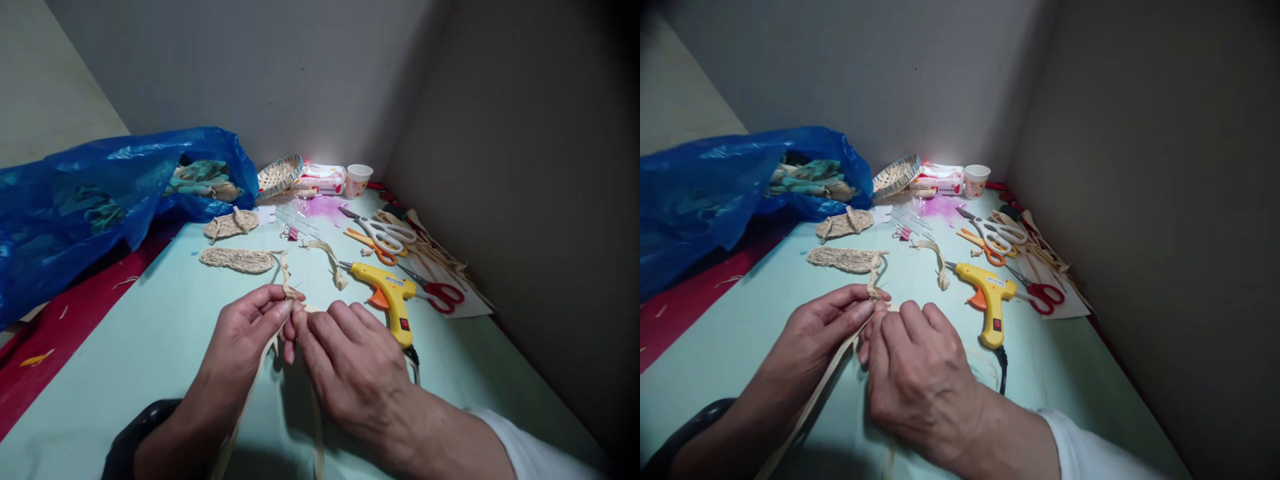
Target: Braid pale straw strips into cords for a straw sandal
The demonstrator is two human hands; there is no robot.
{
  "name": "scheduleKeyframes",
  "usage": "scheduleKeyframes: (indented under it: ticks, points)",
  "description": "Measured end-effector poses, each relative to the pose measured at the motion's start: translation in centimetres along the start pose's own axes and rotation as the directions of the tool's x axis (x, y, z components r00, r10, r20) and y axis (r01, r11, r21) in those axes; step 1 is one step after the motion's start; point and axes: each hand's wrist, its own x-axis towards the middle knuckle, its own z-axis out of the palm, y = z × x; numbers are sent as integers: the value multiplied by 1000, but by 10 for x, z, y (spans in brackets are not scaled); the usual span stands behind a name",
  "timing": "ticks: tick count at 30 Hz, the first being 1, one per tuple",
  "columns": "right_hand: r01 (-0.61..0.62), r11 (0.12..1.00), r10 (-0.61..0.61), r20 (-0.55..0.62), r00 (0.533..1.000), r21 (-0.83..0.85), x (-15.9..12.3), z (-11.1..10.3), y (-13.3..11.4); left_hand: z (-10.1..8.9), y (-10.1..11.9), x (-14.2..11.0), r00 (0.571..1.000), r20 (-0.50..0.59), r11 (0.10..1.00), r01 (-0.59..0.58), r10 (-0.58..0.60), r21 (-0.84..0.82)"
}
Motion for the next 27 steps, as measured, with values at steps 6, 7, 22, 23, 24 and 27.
scheduleKeyframes:
  ticks: [6,7,22,23,24,27]
  points:
    - [-231,927,188,168,968,296,8,-13,16,-2,4,3,1000,6,999,23,-23,-38]
    - [-281,876,212,211,954,391,10,-16,22,-3,4,3,1000,0,999,22,-22,-39]
    - [-605,559,211,608,765,567,14,-15,38,-1,5,-4,1000,15,975,-30,27,220]
    - [-585,573,202,593,779,574,15,-14,38,-1,6,-4,999,14,974,-31,29,226]
    - [-570,580,193,582,790,582,15,-14,39,-1,7,-4,999,13,972,-33,31,233]
    - [-542,561,185,543,819,626,17,-11,42,-1,10,-5,999,5,969,-41,42,243]
